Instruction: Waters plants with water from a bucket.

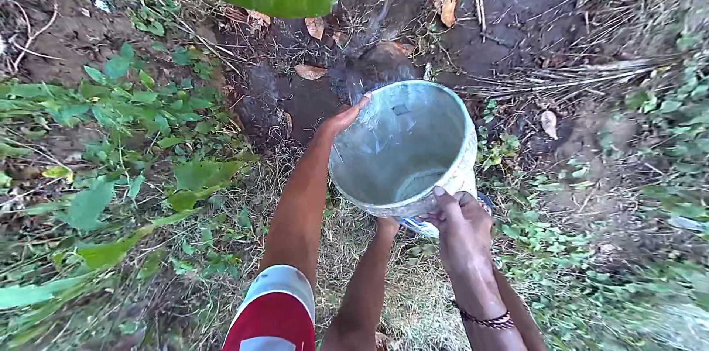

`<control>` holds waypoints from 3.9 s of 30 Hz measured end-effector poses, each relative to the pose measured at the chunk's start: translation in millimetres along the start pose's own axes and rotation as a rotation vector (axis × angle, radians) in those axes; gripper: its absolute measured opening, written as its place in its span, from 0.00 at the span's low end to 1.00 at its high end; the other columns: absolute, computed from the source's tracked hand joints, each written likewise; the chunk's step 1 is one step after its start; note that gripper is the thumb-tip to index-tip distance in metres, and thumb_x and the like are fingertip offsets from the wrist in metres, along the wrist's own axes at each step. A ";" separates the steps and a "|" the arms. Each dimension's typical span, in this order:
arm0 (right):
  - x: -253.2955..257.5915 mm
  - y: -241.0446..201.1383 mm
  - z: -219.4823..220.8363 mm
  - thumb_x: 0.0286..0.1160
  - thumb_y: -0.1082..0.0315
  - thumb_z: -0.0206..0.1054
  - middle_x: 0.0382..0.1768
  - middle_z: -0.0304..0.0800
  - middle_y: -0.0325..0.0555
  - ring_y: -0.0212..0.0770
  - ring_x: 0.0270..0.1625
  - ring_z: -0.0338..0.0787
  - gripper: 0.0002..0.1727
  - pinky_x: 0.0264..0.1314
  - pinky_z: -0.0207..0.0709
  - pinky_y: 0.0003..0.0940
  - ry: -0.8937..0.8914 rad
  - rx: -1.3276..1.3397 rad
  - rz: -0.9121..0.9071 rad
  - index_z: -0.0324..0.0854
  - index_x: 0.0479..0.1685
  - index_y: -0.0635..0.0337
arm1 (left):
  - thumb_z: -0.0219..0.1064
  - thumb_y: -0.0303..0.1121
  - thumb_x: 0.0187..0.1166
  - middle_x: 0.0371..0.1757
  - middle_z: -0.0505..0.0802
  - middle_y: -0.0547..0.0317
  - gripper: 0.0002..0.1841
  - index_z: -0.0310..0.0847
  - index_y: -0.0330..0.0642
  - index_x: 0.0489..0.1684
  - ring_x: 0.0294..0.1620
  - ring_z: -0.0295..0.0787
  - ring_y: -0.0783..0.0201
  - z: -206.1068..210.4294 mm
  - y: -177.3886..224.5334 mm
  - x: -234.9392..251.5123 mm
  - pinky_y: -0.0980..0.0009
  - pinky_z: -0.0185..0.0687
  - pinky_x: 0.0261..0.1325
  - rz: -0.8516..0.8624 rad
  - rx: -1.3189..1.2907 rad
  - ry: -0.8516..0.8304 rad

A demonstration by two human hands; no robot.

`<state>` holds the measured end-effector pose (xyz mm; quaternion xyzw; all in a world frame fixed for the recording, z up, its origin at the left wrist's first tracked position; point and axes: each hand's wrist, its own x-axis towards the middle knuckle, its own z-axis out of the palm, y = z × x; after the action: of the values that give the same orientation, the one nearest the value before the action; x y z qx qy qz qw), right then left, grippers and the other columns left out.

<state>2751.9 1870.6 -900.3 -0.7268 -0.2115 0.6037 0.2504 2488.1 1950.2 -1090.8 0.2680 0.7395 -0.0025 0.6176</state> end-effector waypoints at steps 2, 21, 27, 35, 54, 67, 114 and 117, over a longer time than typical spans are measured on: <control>1.8 -0.4 0.7 0.74 0.63 0.70 0.18 0.86 0.45 0.43 0.20 0.92 0.13 0.28 0.94 0.42 0.000 0.002 -0.004 0.75 0.33 0.62 | 0.39 0.77 0.80 0.79 0.79 0.35 0.52 0.75 0.33 0.77 0.83 0.72 0.42 1.1 0.0 0.3 0.36 0.64 0.83 -0.011 0.006 0.024; -0.6 -1.5 10.5 0.78 0.70 0.69 0.20 0.87 0.47 0.42 0.20 0.92 0.10 0.28 0.94 0.38 -0.041 0.042 0.044 0.75 0.34 0.66 | 0.55 0.48 0.91 0.78 0.84 0.53 0.23 0.84 0.43 0.71 0.80 0.77 0.54 32.4 -11.1 -130.3 0.48 0.71 0.83 0.510 0.189 0.360; -0.5 1.5 11.7 0.84 0.68 0.64 0.23 0.90 0.48 0.42 0.24 0.94 0.11 0.31 0.94 0.38 -0.097 0.027 0.038 0.77 0.35 0.67 | 0.59 0.64 0.81 0.48 0.96 0.62 0.29 0.93 0.47 0.47 0.53 0.93 0.64 80.0 -4.2 -219.0 0.53 0.88 0.60 0.598 0.233 0.201; 12.1 7.1 -31.8 0.89 0.65 0.55 0.27 0.94 0.50 0.46 0.30 0.97 0.16 0.41 0.95 0.44 -0.260 0.014 -0.018 0.81 0.39 0.68 | 0.62 0.54 0.84 0.22 0.91 0.55 0.26 0.89 0.41 0.24 0.29 0.90 0.58 105.0 5.2 -224.3 0.52 0.84 0.42 0.595 0.292 0.319; 96.7 190.3 -179.0 0.87 0.34 0.49 0.85 0.68 0.52 0.59 0.80 0.76 0.38 0.66 0.76 0.71 0.206 0.159 0.531 0.58 0.91 0.44 | 0.62 0.56 0.84 0.23 0.93 0.62 0.26 0.88 0.47 0.20 0.26 0.89 0.64 191.0 33.2 -250.7 0.59 0.81 0.41 0.661 0.406 0.422; 51.9 139.8 -151.2 0.91 0.48 0.53 0.66 0.80 0.65 0.57 0.57 0.88 0.31 0.53 0.85 0.58 0.121 0.105 0.496 0.67 0.80 0.63 | 0.60 0.56 0.85 0.22 0.90 0.51 0.30 0.89 0.39 0.22 0.30 0.90 0.51 112.4 68.4 -268.6 0.46 0.82 0.43 0.544 0.339 0.391; 48.2 31.8 -165.3 0.83 0.50 0.63 0.60 0.85 0.66 0.57 0.52 0.91 0.30 0.50 0.86 0.56 -0.019 -0.390 0.296 0.74 0.74 0.63 | 0.62 0.46 0.88 0.18 0.86 0.61 0.24 0.87 0.41 0.21 0.22 0.81 0.67 95.9 -1.0 -303.0 0.61 0.80 0.31 0.264 -0.219 0.620; 53.9 7.4 -173.9 0.83 0.51 0.64 0.56 0.87 0.62 0.52 0.51 0.90 0.28 0.51 0.84 0.52 -0.077 -0.473 0.240 0.76 0.71 0.64 | 0.62 0.44 0.88 0.17 0.86 0.64 0.23 0.86 0.42 0.19 0.19 0.81 0.71 120.1 -1.0 -312.5 0.67 0.80 0.29 0.280 -0.330 0.695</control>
<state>2932.7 1878.9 -921.1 -0.7614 -0.2683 0.5901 -0.0081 2626.5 1786.2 -833.8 0.2482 0.8509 0.2910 0.3601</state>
